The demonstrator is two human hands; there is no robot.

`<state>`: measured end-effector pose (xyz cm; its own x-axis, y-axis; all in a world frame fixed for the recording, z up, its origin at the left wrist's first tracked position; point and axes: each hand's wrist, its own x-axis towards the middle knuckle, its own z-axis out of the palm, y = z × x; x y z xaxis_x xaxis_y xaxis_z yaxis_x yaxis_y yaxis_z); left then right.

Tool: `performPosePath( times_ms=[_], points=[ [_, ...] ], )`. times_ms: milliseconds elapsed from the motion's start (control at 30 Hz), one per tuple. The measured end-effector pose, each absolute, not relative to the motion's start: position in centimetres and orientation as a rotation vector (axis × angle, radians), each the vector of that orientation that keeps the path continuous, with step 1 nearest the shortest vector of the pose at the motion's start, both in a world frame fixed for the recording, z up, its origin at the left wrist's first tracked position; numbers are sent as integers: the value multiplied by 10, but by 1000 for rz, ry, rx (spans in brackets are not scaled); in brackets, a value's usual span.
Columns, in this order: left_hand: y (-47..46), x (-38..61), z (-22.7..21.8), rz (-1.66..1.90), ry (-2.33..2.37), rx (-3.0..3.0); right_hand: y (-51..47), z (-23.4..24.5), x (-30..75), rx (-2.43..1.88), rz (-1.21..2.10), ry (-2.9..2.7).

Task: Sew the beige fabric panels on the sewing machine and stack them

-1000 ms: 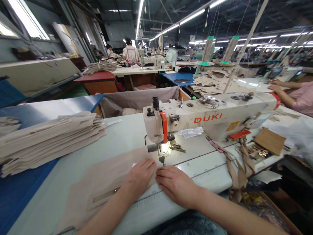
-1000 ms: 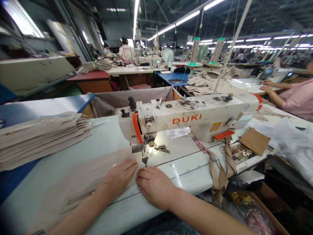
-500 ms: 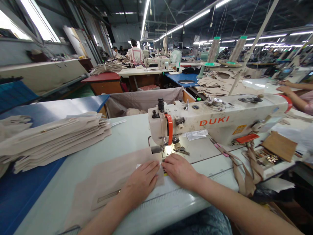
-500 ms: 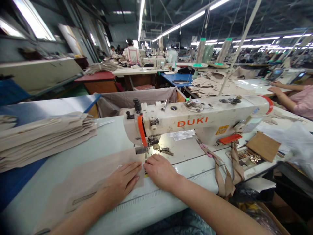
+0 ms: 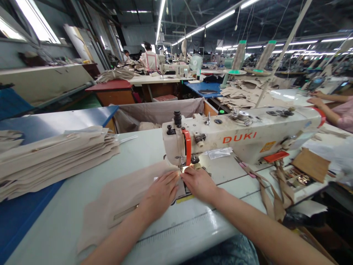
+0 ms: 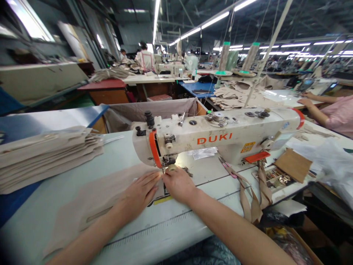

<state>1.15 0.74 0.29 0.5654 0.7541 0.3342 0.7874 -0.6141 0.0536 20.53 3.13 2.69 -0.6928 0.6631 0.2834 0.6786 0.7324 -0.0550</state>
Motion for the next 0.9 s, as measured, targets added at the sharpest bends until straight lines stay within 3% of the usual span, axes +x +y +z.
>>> performPosePath(
  times_ms=[900],
  points=[
    [13,15,6,-547,-1282,-2709,29,24,205,-1167,-75,-2615]
  ],
)
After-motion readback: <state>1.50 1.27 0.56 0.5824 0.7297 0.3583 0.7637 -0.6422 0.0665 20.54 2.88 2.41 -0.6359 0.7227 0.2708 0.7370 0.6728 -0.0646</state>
